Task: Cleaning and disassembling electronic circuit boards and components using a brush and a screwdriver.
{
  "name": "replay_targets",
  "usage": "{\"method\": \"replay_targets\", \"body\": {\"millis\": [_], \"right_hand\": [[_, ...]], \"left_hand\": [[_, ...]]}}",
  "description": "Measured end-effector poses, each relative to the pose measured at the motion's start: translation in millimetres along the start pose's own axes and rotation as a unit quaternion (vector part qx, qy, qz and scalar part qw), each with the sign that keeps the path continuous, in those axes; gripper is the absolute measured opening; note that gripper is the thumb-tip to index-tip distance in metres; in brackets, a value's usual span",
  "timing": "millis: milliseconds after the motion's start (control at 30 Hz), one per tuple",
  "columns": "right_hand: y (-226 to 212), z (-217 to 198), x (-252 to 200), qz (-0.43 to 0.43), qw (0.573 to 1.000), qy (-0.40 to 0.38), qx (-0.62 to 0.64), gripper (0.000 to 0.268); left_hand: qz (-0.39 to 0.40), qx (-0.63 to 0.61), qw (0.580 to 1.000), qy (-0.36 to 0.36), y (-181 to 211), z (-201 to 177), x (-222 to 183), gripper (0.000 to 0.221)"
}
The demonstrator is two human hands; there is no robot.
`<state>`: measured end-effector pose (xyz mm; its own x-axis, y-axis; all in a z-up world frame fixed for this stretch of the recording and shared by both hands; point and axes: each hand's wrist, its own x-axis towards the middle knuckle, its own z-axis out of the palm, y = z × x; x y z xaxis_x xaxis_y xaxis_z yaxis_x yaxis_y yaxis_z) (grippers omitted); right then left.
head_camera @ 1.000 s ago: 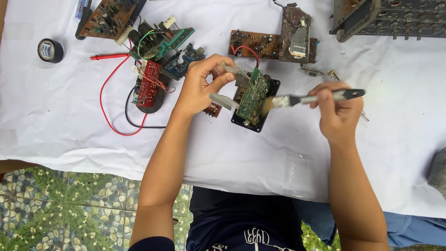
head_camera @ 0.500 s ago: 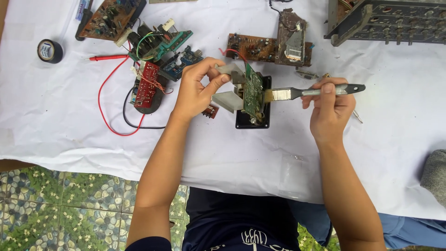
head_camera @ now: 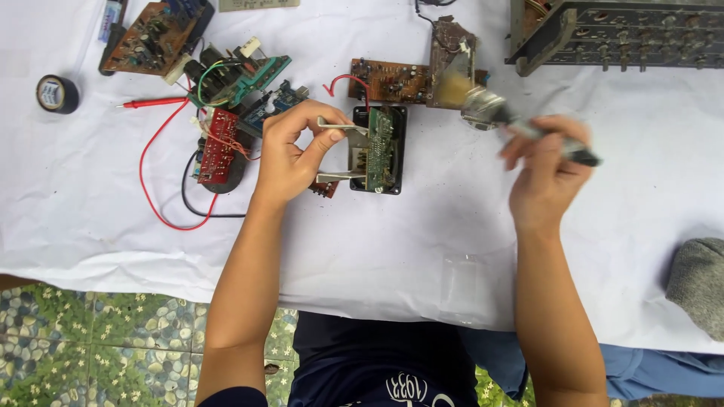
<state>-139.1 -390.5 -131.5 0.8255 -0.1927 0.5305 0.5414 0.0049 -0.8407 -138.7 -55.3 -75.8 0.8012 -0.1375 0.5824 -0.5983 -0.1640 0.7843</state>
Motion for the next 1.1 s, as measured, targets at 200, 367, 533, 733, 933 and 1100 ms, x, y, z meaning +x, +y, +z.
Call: {"method": "replay_targets", "body": {"millis": [200, 367, 533, 733, 933, 1100], "right_hand": [[-34.5, 38.4, -14.9, 0.015, 0.994, -0.051, -0.100, 0.023], [-30.0, 35.9, -14.4, 0.059, 0.996, -0.068, -0.014, 0.026], [-25.6, 27.8, -14.8, 0.033, 0.997, -0.063, -0.003, 0.028], [-41.4, 27.2, -20.5, 0.109, 0.986, -0.060, -0.109, 0.025], [-41.9, 31.3, -16.7, 0.069, 0.984, -0.103, -0.126, 0.028], [-43.5, 36.0, -18.0, 0.098, 0.981, -0.126, -0.109, 0.029]], "left_hand": [[0.006, 0.000, 1.000, -0.004, 3.9, 3.4, 0.3, 0.007], [-0.004, -0.004, 1.000, -0.013, 3.7, 0.2, 2.3, 0.006], [-0.017, 0.004, 1.000, -0.026, -1.4, -9.5, 2.4, 0.004], [-0.103, 0.076, 0.990, -0.056, -1.0, -23.2, -5.2, 0.008], [-0.118, 0.032, 0.991, -0.053, 0.7, -23.6, -3.2, 0.008], [-0.115, 0.045, 0.991, -0.054, 4.0, -20.8, -2.4, 0.012]]}}
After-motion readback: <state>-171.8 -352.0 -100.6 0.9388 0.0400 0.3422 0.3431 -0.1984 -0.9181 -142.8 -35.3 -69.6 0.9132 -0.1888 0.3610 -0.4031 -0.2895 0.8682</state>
